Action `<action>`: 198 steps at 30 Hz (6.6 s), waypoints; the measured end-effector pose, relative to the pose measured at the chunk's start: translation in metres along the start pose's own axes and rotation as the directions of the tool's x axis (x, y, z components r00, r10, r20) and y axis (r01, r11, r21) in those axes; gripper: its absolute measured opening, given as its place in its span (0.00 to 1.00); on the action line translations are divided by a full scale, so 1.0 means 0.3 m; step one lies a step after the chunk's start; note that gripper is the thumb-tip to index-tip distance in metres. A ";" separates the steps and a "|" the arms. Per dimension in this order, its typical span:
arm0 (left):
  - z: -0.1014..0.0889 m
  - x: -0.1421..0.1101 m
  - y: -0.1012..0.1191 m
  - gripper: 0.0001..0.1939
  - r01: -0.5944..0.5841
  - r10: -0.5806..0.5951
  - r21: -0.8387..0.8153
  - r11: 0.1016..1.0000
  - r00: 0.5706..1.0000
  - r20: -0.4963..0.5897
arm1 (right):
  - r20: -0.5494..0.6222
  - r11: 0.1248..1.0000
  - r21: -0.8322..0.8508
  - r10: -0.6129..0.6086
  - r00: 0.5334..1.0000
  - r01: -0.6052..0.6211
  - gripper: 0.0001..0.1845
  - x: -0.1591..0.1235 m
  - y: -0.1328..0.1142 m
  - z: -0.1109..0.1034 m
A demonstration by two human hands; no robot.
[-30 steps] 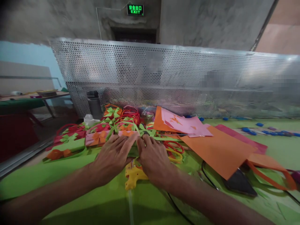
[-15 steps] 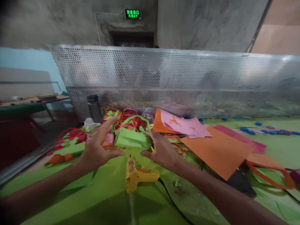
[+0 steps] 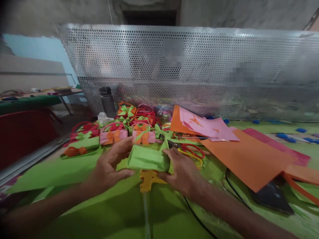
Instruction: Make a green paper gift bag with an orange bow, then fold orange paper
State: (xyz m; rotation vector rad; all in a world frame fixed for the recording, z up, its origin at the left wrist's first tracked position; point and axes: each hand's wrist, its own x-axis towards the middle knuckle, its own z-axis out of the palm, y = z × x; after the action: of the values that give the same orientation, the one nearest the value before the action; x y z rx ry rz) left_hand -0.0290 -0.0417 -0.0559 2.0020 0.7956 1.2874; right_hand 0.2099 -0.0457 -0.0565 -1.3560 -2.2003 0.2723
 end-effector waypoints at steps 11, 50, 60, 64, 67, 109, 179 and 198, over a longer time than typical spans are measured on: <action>-0.015 -0.011 0.027 0.28 0.009 -0.009 -0.063 0.998 1.000 -0.007 | 0.097 0.985 0.126 0.108 0.989 -0.120 0.32 -0.021 -0.002 -0.016; 0.087 -0.016 0.111 0.28 0.224 -0.179 -0.458 0.860 0.974 0.140 | 0.021 0.961 0.245 -0.137 0.990 0.127 0.23 -0.032 -0.109 0.049; 0.084 -0.015 0.103 0.23 0.126 -0.115 -0.269 0.955 0.992 0.059 | -0.080 0.965 0.224 -0.122 0.989 0.137 0.33 -0.032 -0.082 0.086; 0.062 -0.020 0.059 0.25 -0.106 0.122 0.210 0.972 0.991 -0.062 | -0.242 0.969 0.068 -0.215 0.946 0.237 0.35 -0.047 -0.083 0.047; 0.052 -0.015 0.030 0.22 -0.261 0.320 0.465 0.846 0.946 -0.052 | -0.353 0.916 -0.082 -0.395 0.849 0.392 0.29 -0.072 -0.099 0.010; 0.066 -0.022 0.000 0.22 -0.358 0.334 0.412 0.838 0.934 0.131 | -0.371 0.900 0.099 -0.362 0.855 0.424 0.13 -0.093 -0.130 -0.022; 0.051 0.000 -0.002 0.27 -0.318 0.277 0.083 0.944 0.905 0.323 | 0.031 0.854 0.521 0.001 1.000 -0.017 0.08 -0.021 -0.120 -0.068; 0.042 -0.004 -0.019 0.30 -0.261 0.216 0.127 0.957 0.933 0.289 | -0.138 0.900 0.413 -0.085 0.987 0.135 0.03 -0.030 -0.103 -0.034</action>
State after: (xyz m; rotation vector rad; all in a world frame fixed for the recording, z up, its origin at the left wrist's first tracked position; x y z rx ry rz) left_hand -0.0186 -0.0412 -0.0651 2.4060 0.5526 1.0664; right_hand 0.1948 -0.0693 -0.0376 -0.9788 -1.9642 0.5749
